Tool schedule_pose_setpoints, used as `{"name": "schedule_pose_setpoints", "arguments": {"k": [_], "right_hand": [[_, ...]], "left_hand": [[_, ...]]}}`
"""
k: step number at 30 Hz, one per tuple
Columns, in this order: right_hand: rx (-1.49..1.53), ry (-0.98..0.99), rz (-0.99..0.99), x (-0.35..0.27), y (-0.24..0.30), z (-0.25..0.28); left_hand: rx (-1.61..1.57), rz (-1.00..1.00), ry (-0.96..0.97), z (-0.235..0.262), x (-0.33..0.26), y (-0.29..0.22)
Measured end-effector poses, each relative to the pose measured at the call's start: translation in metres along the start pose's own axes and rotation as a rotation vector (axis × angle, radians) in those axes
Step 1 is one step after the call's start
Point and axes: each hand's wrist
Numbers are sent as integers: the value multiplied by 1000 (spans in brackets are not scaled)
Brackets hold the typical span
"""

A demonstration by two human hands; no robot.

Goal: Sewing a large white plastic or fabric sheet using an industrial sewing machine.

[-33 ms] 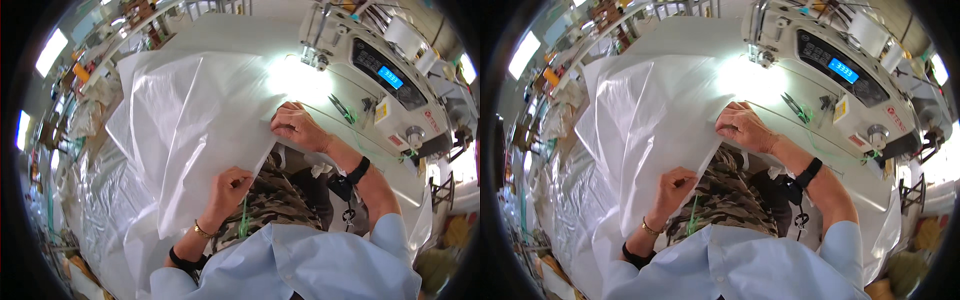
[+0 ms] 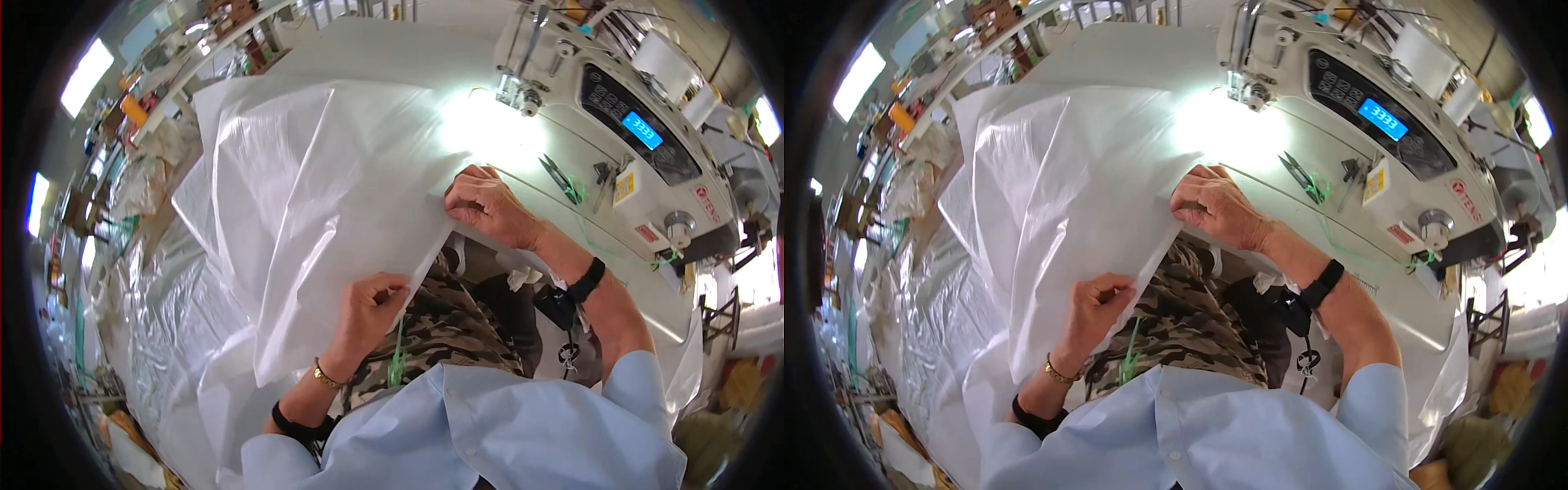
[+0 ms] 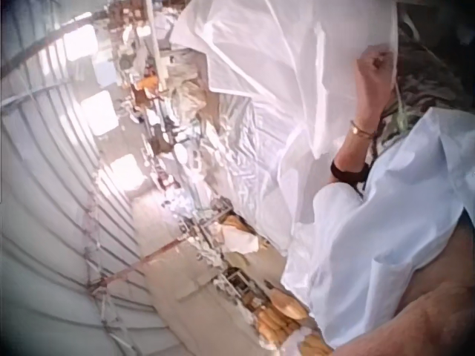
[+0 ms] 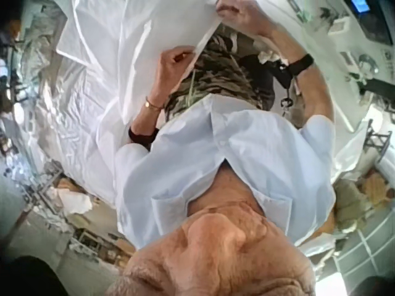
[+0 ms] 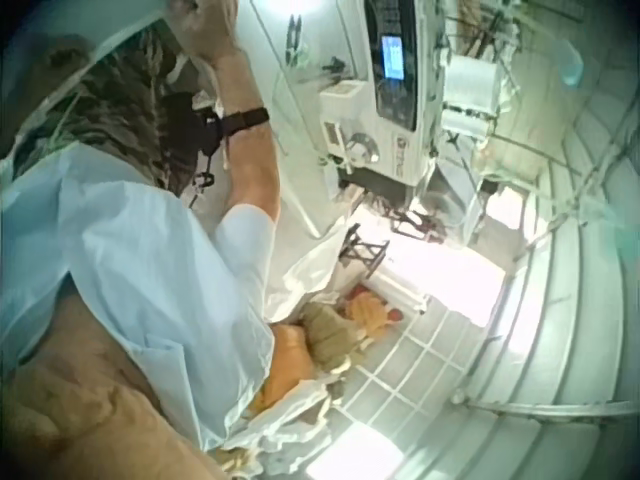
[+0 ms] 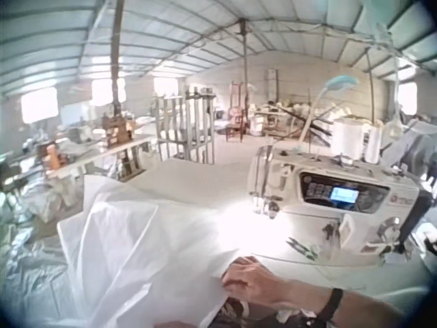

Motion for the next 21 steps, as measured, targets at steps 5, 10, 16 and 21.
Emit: {"name": "schedule_pose_setpoints", "arguments": {"k": [5,10,16,21], "right_hand": [[40,-36,-33,0,-3,-3],[-152,-57,22,4,-3,-1],[-193,27,85,11,-7,2],[-152,45,115,13,-17,6]], "left_hand": [[-222,293,-38,3,-8,-17],[-49,-90,-98,-1,-3,-24],[152,-182,-179,-11,-1,-17],[220,-259,-261,-13,8,-17]]}}
Point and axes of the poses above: each hand's wrist, its own x-axis towards the middle knuckle, its own z-axis out of the back of the hand, y = z × x, and after that the axes turned 15 degrees about -y, right-handed
